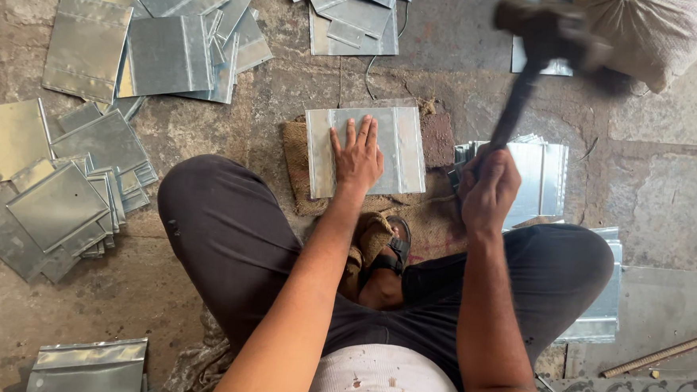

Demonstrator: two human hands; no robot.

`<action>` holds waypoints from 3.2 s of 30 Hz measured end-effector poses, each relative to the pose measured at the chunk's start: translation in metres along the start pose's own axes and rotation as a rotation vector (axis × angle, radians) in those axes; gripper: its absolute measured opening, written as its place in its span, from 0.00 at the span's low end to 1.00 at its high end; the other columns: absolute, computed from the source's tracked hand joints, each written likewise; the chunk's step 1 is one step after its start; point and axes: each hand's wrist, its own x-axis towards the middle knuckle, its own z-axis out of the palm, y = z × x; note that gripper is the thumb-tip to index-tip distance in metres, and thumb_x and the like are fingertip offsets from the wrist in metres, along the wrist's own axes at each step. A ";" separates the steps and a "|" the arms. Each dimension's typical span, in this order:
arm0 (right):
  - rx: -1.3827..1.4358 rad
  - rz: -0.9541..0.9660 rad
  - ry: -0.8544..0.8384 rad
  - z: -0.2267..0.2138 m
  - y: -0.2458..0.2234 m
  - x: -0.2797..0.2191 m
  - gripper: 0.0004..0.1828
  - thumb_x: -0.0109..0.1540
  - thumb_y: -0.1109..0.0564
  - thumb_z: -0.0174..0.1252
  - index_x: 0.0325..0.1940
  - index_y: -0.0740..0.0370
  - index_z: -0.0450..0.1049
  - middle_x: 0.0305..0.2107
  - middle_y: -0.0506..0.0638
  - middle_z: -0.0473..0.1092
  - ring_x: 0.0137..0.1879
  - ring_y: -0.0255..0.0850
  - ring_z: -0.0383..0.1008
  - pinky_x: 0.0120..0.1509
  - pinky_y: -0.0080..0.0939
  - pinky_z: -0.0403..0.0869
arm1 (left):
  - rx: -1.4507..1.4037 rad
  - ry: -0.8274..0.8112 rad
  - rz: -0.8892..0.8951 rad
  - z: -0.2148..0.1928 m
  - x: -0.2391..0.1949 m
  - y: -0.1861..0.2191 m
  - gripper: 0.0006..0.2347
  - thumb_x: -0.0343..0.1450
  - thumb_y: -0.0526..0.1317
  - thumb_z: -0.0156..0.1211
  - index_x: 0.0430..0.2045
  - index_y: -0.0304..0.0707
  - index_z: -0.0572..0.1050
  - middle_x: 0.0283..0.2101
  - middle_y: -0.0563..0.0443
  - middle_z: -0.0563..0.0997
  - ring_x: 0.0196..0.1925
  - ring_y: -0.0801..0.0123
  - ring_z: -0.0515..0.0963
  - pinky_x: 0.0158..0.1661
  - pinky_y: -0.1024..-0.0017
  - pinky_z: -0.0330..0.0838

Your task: The person flattens square metal sheets by placing them one by one onto a metal block and striking them with a hammer.

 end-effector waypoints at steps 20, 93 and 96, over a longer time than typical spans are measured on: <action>-0.729 0.279 -0.197 0.005 0.127 -0.016 0.30 0.74 0.37 0.41 0.36 0.65 0.73 0.20 0.50 0.70 0.28 0.40 0.73 0.34 0.43 0.70 | -0.084 0.122 0.012 0.003 -0.002 0.001 0.27 0.77 0.48 0.40 0.74 0.48 0.50 0.77 0.58 0.52 0.77 0.53 0.53 0.73 0.42 0.34; -0.110 1.031 0.010 -0.025 0.228 -0.043 0.42 0.68 0.24 0.32 0.37 0.68 0.66 0.17 0.54 0.61 0.20 0.48 0.65 0.25 0.52 0.70 | -1.009 0.400 -0.517 0.040 0.015 -0.106 0.20 0.66 0.42 0.71 0.50 0.36 0.74 0.47 0.39 0.84 0.47 0.52 0.83 0.49 0.60 0.76; -0.345 0.890 -0.041 -0.017 0.218 -0.045 0.38 0.68 0.28 0.39 0.45 0.70 0.68 0.23 0.61 0.69 0.27 0.54 0.74 0.33 0.57 0.76 | -1.174 0.529 -0.549 0.041 0.006 -0.114 0.10 0.68 0.39 0.64 0.39 0.35 0.75 0.38 0.43 0.83 0.39 0.57 0.82 0.43 0.60 0.76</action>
